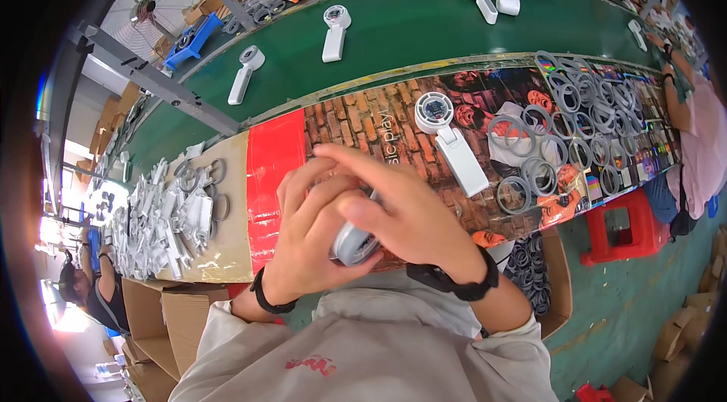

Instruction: Manually assembling electronic device components at a factory workstation.

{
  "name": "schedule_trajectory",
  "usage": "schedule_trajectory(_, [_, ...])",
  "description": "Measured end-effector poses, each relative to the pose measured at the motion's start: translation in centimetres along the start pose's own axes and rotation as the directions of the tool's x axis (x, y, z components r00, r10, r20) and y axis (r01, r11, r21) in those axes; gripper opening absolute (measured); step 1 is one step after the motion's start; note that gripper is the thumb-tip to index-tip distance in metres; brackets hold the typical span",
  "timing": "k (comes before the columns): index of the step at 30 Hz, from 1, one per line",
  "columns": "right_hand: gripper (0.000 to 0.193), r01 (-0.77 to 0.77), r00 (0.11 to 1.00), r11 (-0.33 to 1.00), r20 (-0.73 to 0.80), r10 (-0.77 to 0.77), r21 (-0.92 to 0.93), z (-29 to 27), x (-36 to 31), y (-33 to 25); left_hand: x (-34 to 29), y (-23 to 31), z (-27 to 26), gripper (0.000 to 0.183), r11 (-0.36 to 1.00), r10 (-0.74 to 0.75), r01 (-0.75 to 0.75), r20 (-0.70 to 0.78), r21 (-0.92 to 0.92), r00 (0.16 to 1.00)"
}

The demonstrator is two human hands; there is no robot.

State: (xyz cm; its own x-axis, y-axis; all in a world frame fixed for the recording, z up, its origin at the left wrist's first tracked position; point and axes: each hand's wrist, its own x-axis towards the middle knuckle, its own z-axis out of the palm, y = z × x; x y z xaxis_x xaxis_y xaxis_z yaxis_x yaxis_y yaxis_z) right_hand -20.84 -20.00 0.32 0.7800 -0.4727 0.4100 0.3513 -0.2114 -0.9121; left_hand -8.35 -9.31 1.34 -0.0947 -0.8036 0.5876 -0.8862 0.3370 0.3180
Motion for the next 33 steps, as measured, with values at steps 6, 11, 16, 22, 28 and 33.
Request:
schedule_trajectory(6, [0.021, -0.044, 0.995, 0.999, -0.094, 0.041, -0.024, 1.0, 0.4, 1.4, -0.4, -0.7, 1.0, 0.060, 0.995, 0.089, -0.089, -0.010, -0.049, 0.996])
schedule_trajectory(11, [0.023, -0.064, 0.995, 0.992, -0.068, 0.071, 0.107, 0.9, 0.4, 3.3, -0.3, -0.8, 1.2, 0.063, 0.997, 0.047, -0.043, 0.058, -0.063, 0.997])
schedule_trajectory(16, [0.031, -0.133, 0.984, 0.968, -0.087, 0.154, 0.213, 1.1, 0.2, 3.5, 0.2, -0.8, 0.8, 0.065, 0.997, 0.043, -0.040, 0.052, -0.061, 0.998])
schedule_trajectory(22, [0.056, 0.071, 0.922, 0.886, -0.369, 0.116, 0.458, 3.9, -0.8, 2.7, -0.5, -1.5, 0.9, 0.054, 0.953, 0.195, -0.227, -0.167, -0.201, 0.967])
schedule_trajectory(28, [0.061, 0.384, 0.896, 0.923, -0.228, -0.382, -0.040, 3.0, -1.8, 2.5, -0.1, -0.4, 0.7, 0.036, 0.932, 0.022, -0.093, -0.201, -0.349, 0.979])
schedule_trajectory(33, [0.048, 0.311, 0.912, 0.929, -0.211, -0.351, -0.199, 2.8, -1.7, 2.8, -0.5, -0.3, 1.6, 0.037, 0.772, -0.287, 0.217, -0.023, -0.597, 0.958])
